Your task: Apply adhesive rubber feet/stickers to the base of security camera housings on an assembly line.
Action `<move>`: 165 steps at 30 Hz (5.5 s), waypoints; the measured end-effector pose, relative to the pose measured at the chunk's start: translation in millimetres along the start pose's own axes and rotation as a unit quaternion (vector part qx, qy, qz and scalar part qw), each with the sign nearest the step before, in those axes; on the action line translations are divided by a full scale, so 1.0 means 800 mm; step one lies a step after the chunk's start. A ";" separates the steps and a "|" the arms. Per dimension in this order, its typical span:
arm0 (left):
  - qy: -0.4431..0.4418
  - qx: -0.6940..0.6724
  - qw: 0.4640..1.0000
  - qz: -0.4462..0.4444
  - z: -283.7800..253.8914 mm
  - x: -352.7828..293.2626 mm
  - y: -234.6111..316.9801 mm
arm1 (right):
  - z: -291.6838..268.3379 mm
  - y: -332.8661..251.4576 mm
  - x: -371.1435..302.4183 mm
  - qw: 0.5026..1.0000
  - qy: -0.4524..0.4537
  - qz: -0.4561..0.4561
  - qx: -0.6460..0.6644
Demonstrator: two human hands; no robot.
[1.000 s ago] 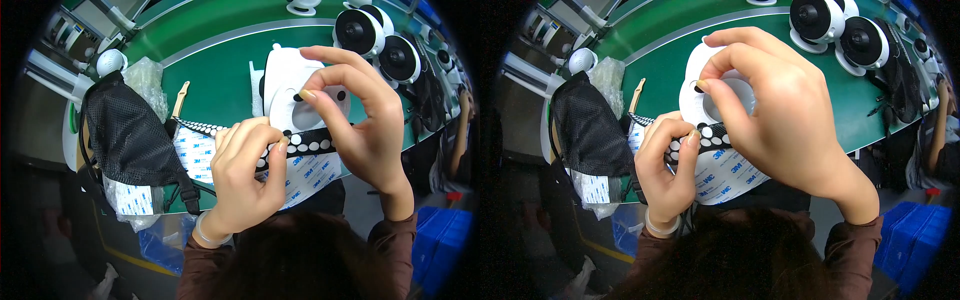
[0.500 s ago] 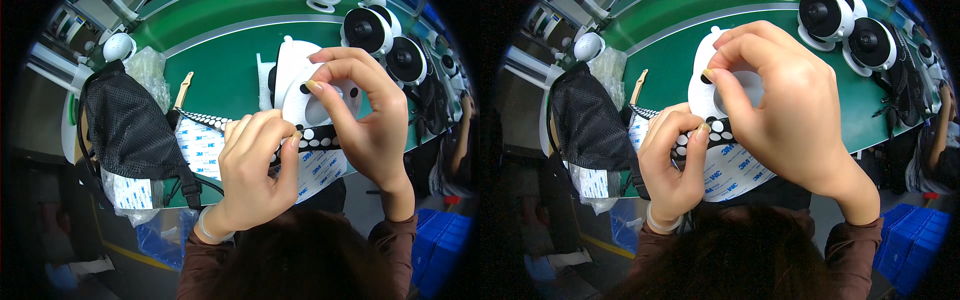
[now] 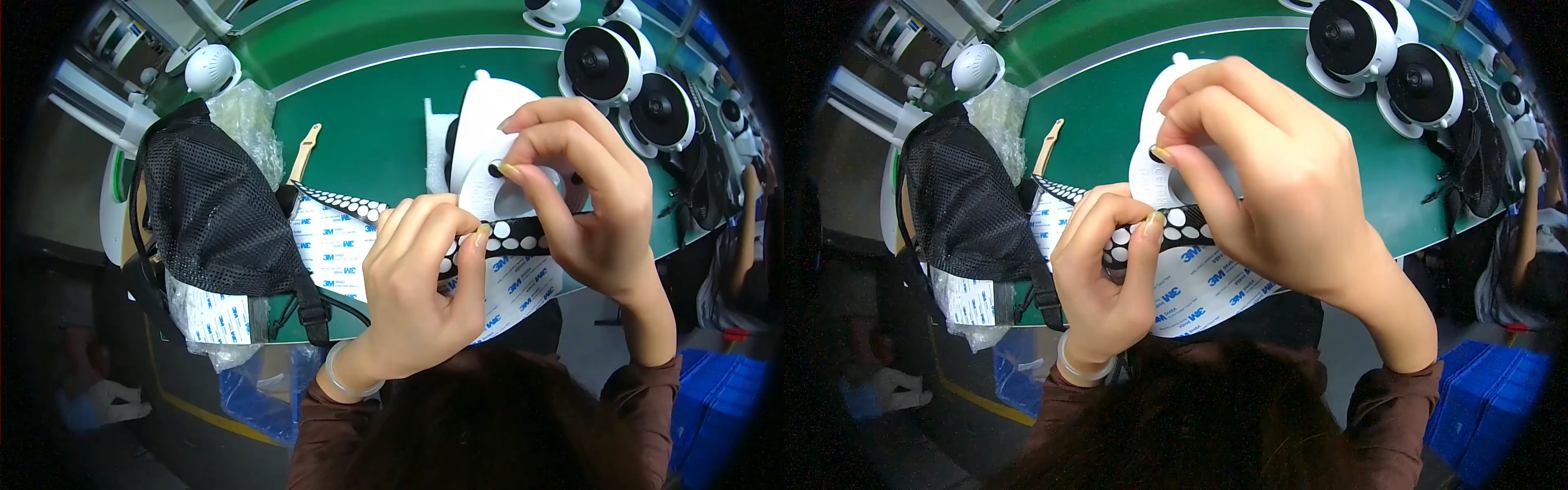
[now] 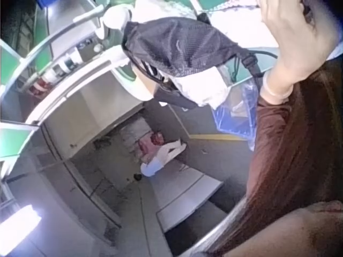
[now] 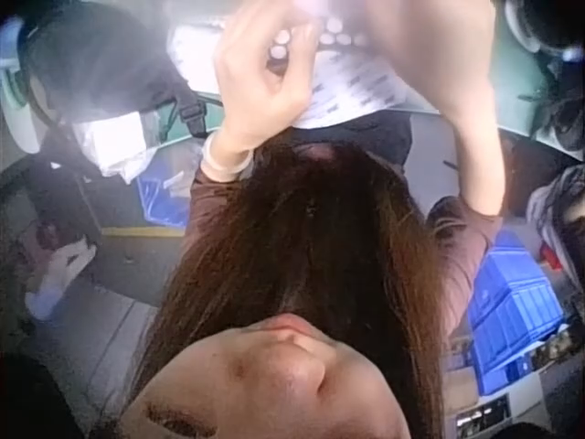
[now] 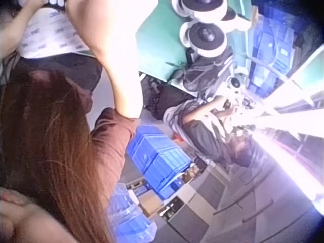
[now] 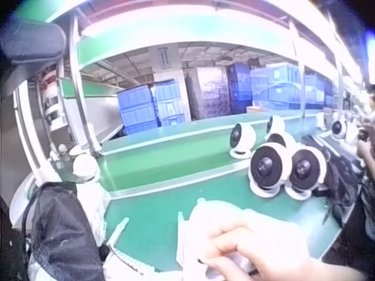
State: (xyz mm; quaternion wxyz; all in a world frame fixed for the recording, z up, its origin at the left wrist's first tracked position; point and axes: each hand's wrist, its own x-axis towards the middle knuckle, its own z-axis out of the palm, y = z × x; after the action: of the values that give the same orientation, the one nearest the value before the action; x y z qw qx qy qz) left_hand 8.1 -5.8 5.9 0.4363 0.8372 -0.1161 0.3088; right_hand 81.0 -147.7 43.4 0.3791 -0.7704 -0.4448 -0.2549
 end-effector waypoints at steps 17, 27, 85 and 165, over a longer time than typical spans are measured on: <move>0.023 -0.003 0.999 0.021 0.006 0.002 0.001 | -0.005 -0.009 -0.003 0.995 0.013 0.087 0.044; 0.035 -0.004 0.998 0.045 0.007 0.000 0.001 | -0.006 -0.014 -0.005 0.997 0.020 0.078 -0.007; -0.069 -0.053 0.986 0.145 -0.062 -0.042 -0.045 | 0.346 0.212 0.280 0.981 -0.022 0.123 -0.146; -0.067 -0.010 0.998 0.013 -0.008 -0.002 0.012 | -0.024 -0.010 -0.038 0.993 -0.110 0.020 0.033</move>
State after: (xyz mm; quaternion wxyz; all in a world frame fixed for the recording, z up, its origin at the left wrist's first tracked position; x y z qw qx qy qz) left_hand -0.5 -6.6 13.9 0.4314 0.8502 -0.1589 0.2566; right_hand 58.8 -175.5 35.4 0.3581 -0.7893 -0.4769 -0.1461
